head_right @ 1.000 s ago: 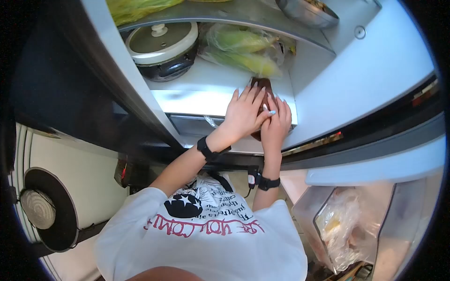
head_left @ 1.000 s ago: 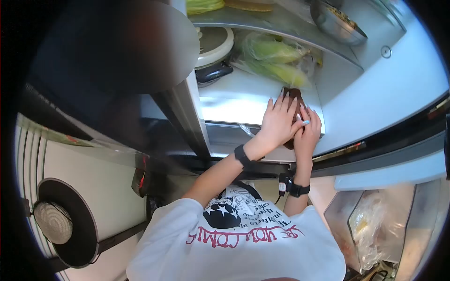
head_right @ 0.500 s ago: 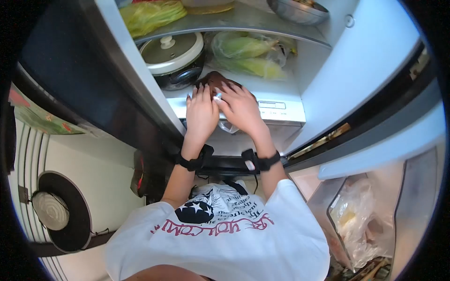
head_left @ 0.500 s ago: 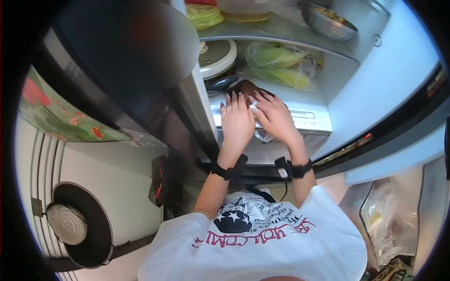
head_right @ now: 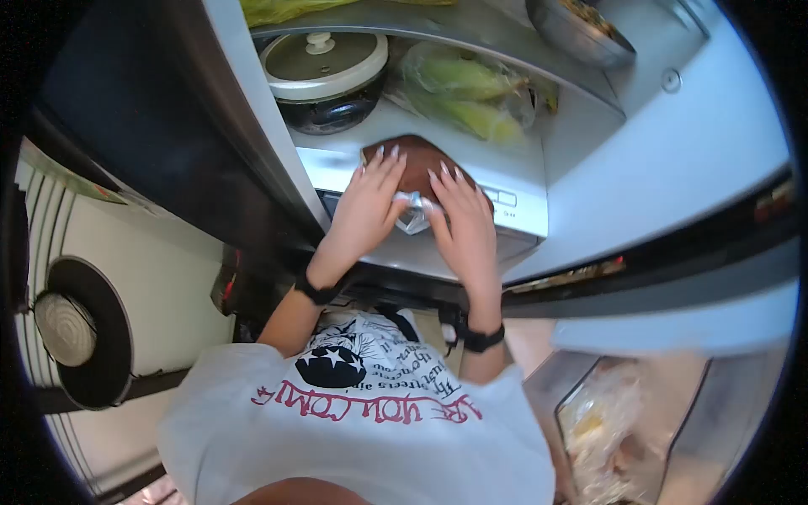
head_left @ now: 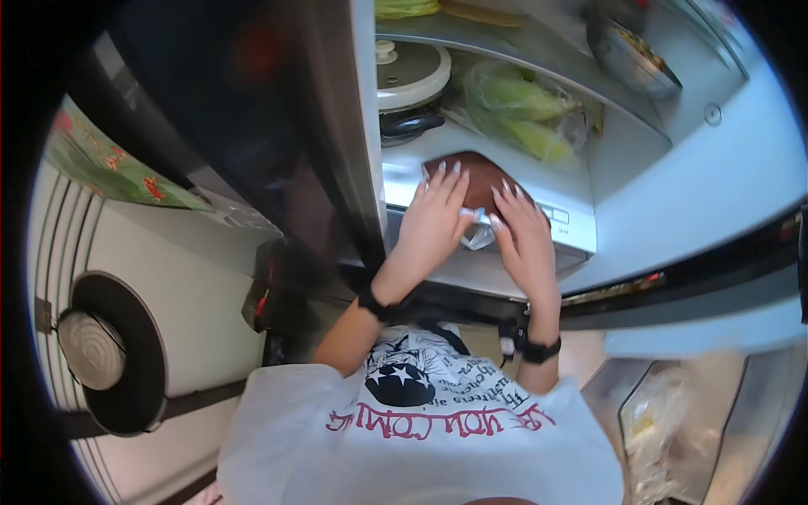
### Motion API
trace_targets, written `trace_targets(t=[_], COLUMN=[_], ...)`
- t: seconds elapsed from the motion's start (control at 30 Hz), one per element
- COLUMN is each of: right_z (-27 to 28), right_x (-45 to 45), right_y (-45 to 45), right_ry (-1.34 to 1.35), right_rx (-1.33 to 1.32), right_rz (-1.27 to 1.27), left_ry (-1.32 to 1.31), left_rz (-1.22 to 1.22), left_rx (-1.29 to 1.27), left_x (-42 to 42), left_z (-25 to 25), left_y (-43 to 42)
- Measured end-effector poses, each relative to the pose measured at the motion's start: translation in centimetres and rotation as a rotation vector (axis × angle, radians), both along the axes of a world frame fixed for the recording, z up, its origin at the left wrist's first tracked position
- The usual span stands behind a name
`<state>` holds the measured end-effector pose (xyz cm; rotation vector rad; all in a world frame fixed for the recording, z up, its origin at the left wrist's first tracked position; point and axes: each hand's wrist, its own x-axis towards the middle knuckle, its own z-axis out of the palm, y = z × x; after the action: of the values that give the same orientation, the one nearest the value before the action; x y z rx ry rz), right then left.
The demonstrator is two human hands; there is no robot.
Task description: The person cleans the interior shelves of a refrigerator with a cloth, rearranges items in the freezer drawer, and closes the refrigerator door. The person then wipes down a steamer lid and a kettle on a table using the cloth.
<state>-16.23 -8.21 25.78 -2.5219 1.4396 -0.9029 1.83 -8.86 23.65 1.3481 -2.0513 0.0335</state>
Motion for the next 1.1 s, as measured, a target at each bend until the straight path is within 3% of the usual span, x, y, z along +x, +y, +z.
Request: trace_targets(t=[0.17, 0.37, 0.4, 0.43, 0.5, 0.6, 0.7, 0.87, 1.1], right_z=[0.0, 0.4, 0.0, -0.5, -0.5, 0.1, -0.2, -0.6, -0.5], right_x=[0.1, 4.2, 4.6, 4.7, 4.7, 4.5, 3.8, 2.9, 3.4], right_y=[1.2, -5.3, -6.7, -7.7, -8.2, -6.5, -4.5, -1.2, -5.8], right_ry=[0.080, 0.108, 0.099, 0.094, 0.057, 0.066, 0.053, 0.089, 0.004], right_rx=[-0.019, -0.116, -0.076, -0.043, -0.128, -0.015, -0.035, -0.059, -0.040], right_rz=[-0.026, -0.008, -0.031, -0.054, -0.044, -0.044, -0.009, 0.024, 0.013], left_ry=[0.016, 0.138, 0.162, 0.129, 0.090, 0.018, -0.087, -0.058, -0.025], left_rz=[-0.033, 0.108, 0.113, 0.096, 0.142, 0.238, 0.201, 0.147, 0.175], left_rx=[0.048, -0.060, -0.049, 0.126, 0.100, -0.066, 0.075, 0.032, 0.007], left_x=[0.1, -0.7, -0.9, -0.9, -1.0, -1.1, -0.7, 0.5, -1.8], left_z=[-0.1, -1.7, -1.9, -0.4, -0.8, -1.7, -0.1, 0.6, -0.2], left_y=[1.4, -7.2, -8.4, -8.7, -9.2, -8.1, -4.5, 1.2, -1.9])
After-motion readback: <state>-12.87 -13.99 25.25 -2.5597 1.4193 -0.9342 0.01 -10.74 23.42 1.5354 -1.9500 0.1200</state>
